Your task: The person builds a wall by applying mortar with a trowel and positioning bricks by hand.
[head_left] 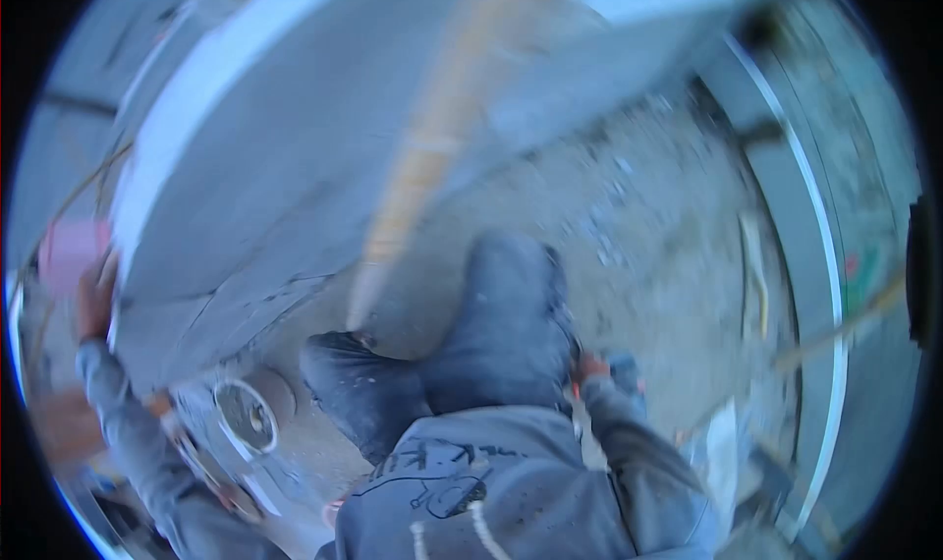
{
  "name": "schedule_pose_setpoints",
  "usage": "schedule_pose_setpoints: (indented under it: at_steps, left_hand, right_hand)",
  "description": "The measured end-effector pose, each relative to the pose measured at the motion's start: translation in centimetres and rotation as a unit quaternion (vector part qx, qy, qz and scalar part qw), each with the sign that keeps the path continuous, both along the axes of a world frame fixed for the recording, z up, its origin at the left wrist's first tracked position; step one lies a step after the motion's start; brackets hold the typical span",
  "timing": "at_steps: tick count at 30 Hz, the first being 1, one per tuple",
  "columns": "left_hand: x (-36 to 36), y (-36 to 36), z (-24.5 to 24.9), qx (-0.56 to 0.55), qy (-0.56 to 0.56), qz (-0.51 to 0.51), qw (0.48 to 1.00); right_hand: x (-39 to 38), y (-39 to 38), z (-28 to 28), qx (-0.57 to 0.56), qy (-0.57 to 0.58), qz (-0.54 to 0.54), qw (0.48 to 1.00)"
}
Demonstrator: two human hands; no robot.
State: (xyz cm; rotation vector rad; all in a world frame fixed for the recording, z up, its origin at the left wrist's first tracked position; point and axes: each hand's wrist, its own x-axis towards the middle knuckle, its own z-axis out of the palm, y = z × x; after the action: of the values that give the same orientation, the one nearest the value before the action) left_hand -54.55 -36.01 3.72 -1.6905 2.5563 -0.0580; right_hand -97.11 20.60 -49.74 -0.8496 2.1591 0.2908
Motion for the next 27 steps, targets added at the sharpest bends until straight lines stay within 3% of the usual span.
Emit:
schedule_pose_setpoints:
  at_steps: [1, 2, 3, 6, 9, 11, 13, 17, 19, 22, 23, 24, 27]
  left_hand:
    - [3.8, -2.6, -0.4, -0.024, -0.117, -0.125, 0.985]
    - [2.7, -2.4, -0.3, 0.036, -0.001, -0.002, 0.999]
    - [2.3, -2.4, -0.5, 0.044, 0.026, -0.013, 0.999]
    - [1.5, -2.6, -0.3, 0.055, 0.007, 0.019, 0.998]
    - [1.9, -2.5, -0.5, 0.063, 0.019, 0.041, 0.997]
    - [2.4, -2.1, -0.9, 0.015, 0.019, -0.043, 0.999]
    - [0.9, -1.0, -1.0, 0.003, 0.024, 0.015, 1.0]
    - [-0.7, 0.1, -0.8, -0.017, 0.039, 0.029, 0.999]
    - [-0.6, 0.2, -0.5, 0.004, 0.036, 0.04, 0.999]
    - [3.1, -2.8, -0.6, 0.009, -0.002, 0.0, 1.0]
    - [2.1, -2.1, -0.3, 0.021, -0.005, -0.026, 0.999]
    - [1.3, -2.1, 0.2, 0.063, -0.014, -0.009, 0.998]
    - [4.3, -5.8, 1.0, 0.033, -0.064, -0.004, 0.997]
  right_hand:
    - [-0.6, 0.5, 0.1, -0.036, -0.002, -0.046, 0.998]
    - [-1.3, 1.0, -0.7, -0.037, -0.005, -0.141, 0.989]
    - [-1.3, 1.2, 0.2, -0.08, 0.037, -0.183, 0.979]
    - [-1.2, 1.4, -0.3, -0.076, -0.003, -0.18, 0.981]
    - [0.6, 0.7, 1.8, 0.001, -0.026, -0.195, 0.981]
    - [1.2, -0.8, 2.2, 0.003, 0.011, -0.224, 0.974]
    - [0.8, -0.1, -1.5, 0.012, -0.005, -0.203, 0.979]
    - [-2.2, -0.5, 1.1, 0.032, -0.061, -0.144, 0.987]
    - [-2.9, 0.0, 1.3, 0.016, -0.043, -0.183, 0.982]
    - [-3.7, -0.6, 1.1, -0.118, 0.032, -0.277, 0.953]
    - [-3.9, 1.3, -2.6, -0.2, 0.095, -0.244, 0.944]
    - [-4.0, 1.8, -1.8, -0.255, 0.179, -0.204, 0.928]
    - [-5.2, 5.0, 2.6, -0.189, 0.104, -0.309, 0.926]
